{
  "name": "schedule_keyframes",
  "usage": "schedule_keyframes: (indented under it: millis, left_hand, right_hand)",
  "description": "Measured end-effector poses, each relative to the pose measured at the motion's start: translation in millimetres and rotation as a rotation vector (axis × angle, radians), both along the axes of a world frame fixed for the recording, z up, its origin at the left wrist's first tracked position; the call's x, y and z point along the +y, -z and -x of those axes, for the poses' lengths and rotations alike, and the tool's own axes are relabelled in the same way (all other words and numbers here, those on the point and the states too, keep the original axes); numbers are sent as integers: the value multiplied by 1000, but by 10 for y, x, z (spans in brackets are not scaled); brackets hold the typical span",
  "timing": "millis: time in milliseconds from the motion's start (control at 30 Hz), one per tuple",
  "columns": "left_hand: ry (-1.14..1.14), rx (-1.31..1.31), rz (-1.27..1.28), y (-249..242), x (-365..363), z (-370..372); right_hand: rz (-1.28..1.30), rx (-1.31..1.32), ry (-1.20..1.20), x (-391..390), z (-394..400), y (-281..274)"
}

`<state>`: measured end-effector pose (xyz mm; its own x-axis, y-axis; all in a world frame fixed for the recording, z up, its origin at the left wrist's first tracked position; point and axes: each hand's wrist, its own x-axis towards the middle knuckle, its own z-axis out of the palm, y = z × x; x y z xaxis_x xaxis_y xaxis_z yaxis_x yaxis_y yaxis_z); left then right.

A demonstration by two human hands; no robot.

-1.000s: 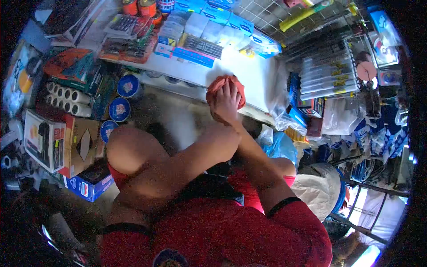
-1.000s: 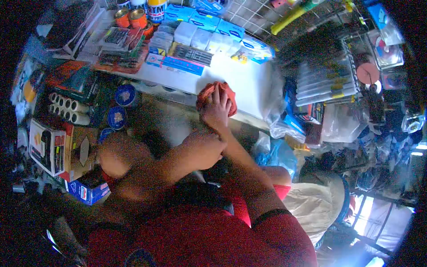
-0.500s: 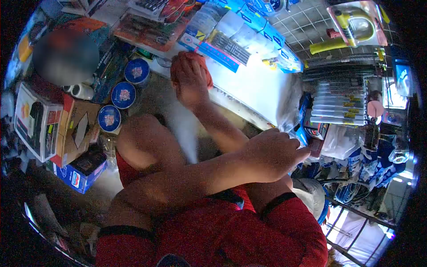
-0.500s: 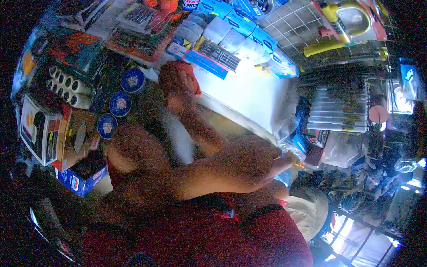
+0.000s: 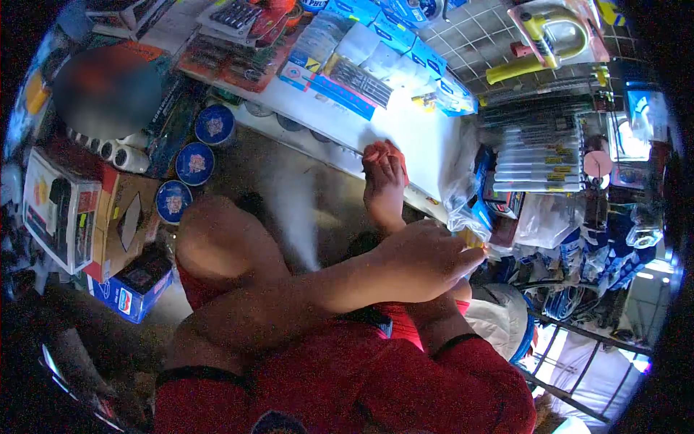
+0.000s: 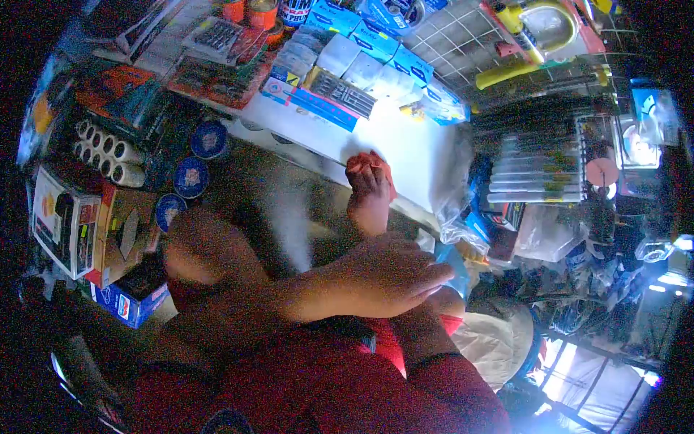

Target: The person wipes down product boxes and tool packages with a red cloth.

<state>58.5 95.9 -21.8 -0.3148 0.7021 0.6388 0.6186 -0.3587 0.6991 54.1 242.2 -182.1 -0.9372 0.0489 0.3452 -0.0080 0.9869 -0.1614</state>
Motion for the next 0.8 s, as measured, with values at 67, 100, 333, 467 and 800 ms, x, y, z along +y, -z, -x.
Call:
schedule_keyframes:
  millis: [67, 100, 333, 467, 800]
  left_hand:
    - [-5, 1, 10, 26, -51, -17]
    - [-13, 12, 11, 34, -79, -19]
    - [13, 6, 52, -21, -97, -58]
    - [25, 35, 106, -34, -146, -103]
    - [-32, 74, 46, -47, -238, -113]
  right_hand:
    - [6, 14, -39, 32, 45, 94]
    - [684, 103, -58, 29, 108, 330]
    - [-65, -92, 113, -772, 605, 95]
    - [-6, -157, 88, -620, 372, 29]
    - [-47, -344, 138, -664, 707, -193]
